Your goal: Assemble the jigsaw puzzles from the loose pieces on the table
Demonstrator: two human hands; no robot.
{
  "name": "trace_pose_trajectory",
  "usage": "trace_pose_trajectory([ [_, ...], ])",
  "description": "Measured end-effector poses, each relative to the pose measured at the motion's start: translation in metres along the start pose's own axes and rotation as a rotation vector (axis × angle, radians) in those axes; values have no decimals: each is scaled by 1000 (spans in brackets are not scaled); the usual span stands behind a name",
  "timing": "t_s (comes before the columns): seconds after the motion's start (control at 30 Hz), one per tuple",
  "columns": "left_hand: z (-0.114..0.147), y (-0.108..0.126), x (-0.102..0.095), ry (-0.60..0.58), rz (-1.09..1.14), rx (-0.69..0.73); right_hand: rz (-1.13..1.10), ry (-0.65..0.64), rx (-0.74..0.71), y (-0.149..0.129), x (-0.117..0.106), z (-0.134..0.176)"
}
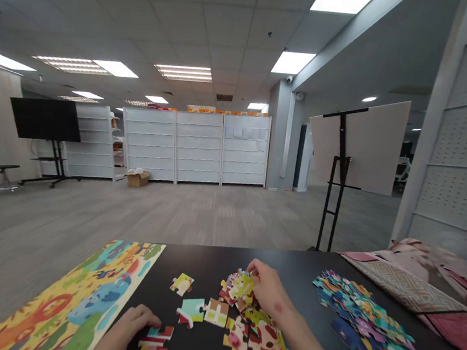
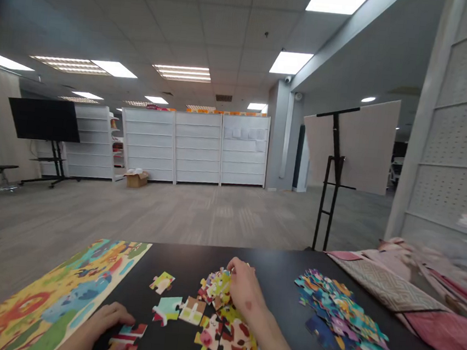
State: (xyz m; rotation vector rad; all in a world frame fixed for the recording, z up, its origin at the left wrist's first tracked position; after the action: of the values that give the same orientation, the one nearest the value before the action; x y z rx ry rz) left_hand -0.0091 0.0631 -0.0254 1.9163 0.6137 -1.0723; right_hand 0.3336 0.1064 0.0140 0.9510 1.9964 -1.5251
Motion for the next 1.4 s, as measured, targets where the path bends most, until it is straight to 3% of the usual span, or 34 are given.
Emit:
trace_pose_trajectory([
  [0.17, 0, -1, 3, -34, -15, 13, 81, 110, 122, 23, -19, -7],
  [0.27, 0, -2, 5, -49, -34, 25, 130, 115, 115, 18, -21, -4],
  [0.43, 1, 1, 4, -51, -22, 7, 133, -46, -124, -21, 3, 11],
  [0.6, 1, 6, 0, -54, -26, -10, 169, -209, -194, -31, 20, 22],
  [0.87, -2, 16, -2, -6, -37, -108, 195, -181, -217, -41, 17, 23],
  [1.03, -4, 26, -4, 58, -107, -131, 165, -234, -224, -52, 32, 31],
  [1.4, 5, 12, -9, 38, 20, -28, -367, -46, -45, -22, 24, 7],
])
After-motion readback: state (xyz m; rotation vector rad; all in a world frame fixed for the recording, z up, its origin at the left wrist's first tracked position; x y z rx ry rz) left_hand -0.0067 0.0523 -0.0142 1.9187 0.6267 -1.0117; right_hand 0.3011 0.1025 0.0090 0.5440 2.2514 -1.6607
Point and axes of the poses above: each hand's wrist, its own z-axis away from the middle knuckle, its own x-axis out of the palm, y = z × x, the point moved 5 cm from there along -z, towards the middle knuckle, and after that the axes turned 11 degrees about -z, right-handed, at the moved point
